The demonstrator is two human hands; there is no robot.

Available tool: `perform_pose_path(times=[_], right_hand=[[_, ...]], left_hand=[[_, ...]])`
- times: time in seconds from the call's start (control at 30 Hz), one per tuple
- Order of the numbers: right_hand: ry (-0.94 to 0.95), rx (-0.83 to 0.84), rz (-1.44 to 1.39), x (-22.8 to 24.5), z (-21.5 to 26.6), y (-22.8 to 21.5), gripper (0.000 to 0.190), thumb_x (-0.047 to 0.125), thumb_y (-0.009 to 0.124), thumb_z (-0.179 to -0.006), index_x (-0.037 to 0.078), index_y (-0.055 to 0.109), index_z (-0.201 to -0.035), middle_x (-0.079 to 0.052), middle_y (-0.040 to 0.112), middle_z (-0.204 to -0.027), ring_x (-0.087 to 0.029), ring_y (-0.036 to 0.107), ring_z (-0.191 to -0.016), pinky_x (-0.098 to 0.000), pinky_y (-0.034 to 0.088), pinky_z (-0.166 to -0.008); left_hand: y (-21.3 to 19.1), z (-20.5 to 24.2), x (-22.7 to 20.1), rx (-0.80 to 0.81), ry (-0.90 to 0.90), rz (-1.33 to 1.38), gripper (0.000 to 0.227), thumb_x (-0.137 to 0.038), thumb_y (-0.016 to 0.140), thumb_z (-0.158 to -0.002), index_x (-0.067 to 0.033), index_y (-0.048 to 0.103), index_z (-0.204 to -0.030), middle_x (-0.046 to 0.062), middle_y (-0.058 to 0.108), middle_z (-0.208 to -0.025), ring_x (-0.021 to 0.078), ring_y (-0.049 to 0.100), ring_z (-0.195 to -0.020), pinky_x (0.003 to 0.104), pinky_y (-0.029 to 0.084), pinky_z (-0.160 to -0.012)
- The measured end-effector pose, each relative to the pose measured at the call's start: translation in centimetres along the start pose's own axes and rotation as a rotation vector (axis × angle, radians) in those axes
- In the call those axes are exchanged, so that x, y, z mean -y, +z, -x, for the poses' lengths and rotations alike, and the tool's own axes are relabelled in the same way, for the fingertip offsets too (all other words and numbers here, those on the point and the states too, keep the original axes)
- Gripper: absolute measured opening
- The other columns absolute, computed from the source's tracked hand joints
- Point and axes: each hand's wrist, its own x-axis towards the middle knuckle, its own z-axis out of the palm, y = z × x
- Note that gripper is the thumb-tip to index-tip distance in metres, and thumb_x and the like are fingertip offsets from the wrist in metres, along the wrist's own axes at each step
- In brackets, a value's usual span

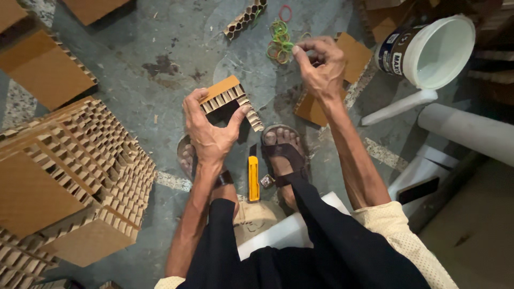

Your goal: The person assembles small cardboard pieces into a structure by securing them with rubber bands. They then use a white cylindrical roller to apply a substance to the edges of the cardboard pieces.

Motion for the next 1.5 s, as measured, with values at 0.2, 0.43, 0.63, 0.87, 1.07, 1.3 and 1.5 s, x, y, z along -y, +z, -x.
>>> perform_pose_path(times=[0.2, 0.43, 0.63, 0.87, 1.07, 1.3, 1.5], right_hand=[[0.155, 0.200, -0.380, 4.7, 3.2, -1.5, 0.010, 0.008, 0.071, -0.099, -0.002, 0.073, -0.101, -0.011, 0.077, -0.092, -0.015, 0.073, -0.075, -0.0292, 0.062, -0.068], [0.193, 0.443, -0.542, 10.2, 8.1, -1.1, 0.007, 0.000, 0.070, -0.095, -0.005, 0.070, -0.100, -0.015, 0.076, -0.097, -0.015, 0.074, -0.081, -0.0296, 0.064, -0.070], [0.329, 0.519, -1.030, 10.3, 9.2, 0.1, 0.009, -0.005, 0.070, -0.097, 0.000, 0.065, -0.104, -0.012, 0.071, -0.101, -0.010, 0.062, -0.081, -0.0257, 0.054, -0.075], [0.165, 0.563, -0.495, 8.1, 8.7, -2.4, 0.036, -0.001, 0.072, -0.083, 0.002, 0.070, -0.119, -0.008, 0.065, -0.089, -0.016, 0.059, -0.074, -0.0304, 0.051, -0.068], [-0.073, 0.660, 0.172, 10.6, 6.3, -1.8, 0.098, 0.004, 0.086, -0.072, 0.015, 0.042, -0.158, -0.006, 0.055, -0.097, -0.018, 0.056, -0.076, -0.0343, 0.053, -0.071], [0.017, 0.763, 0.100, 8.5, 4.8, 1.0, 0.103, 0.004, 0.086, -0.064, 0.015, 0.040, -0.156, -0.008, 0.057, -0.107, -0.022, 0.062, -0.090, -0.0375, 0.057, -0.084], [0.032, 0.710, -0.157, 4.5, 6.5, 1.7, 0.084, 0.008, 0.086, -0.076, 0.008, 0.051, -0.152, -0.012, 0.058, -0.141, -0.024, 0.060, -0.130, -0.0405, 0.052, -0.112]], left_hand=[[-0.6, -0.6, -1.4, 0.017, -0.068, -0.010, 0.083, -0.039, 0.096, -0.076, -0.0022, 0.051, -0.135, 0.020, 0.059, -0.126, 0.0373, 0.059, -0.120, 0.046, 0.050, -0.104], [-4.8, 0.7, -5.5, -0.022, 0.214, 0.125, 0.074, -0.033, 0.089, -0.084, -0.0018, 0.049, -0.138, 0.020, 0.056, -0.130, 0.0301, 0.057, -0.123, 0.043, 0.049, -0.105], [-5.4, 1.8, -4.8, 0.366, -0.116, 0.410, 0.018, -0.006, 0.080, -0.088, -0.0112, 0.072, -0.103, 0.002, 0.069, -0.085, 0.0121, 0.067, -0.072, 0.027, 0.055, -0.064], [-10.3, -2.5, -3.6, 0.335, 0.280, -0.423, 0.067, 0.005, 0.074, -0.079, -0.0300, 0.067, -0.136, 0.009, 0.060, -0.104, 0.0231, 0.066, -0.076, 0.035, 0.053, -0.060], [-9.8, -4.5, -2.2, 0.518, 0.037, -0.469, 0.081, -0.002, 0.075, -0.078, -0.0293, 0.053, -0.152, 0.017, 0.056, -0.132, 0.0357, 0.068, -0.094, 0.046, 0.055, -0.081], [-6.4, -4.9, 3.2, 0.534, 0.039, -0.310, 0.074, -0.006, 0.078, -0.071, -0.0256, 0.066, -0.141, 0.016, 0.063, -0.125, 0.0378, 0.065, -0.106, 0.046, 0.054, -0.091], [-4.1, -4.7, 5.0, 0.289, 0.175, -0.043, 0.039, -0.014, 0.086, -0.074, -0.0103, 0.079, -0.112, 0.013, 0.072, -0.106, 0.0310, 0.067, -0.100, 0.040, 0.055, -0.088]])
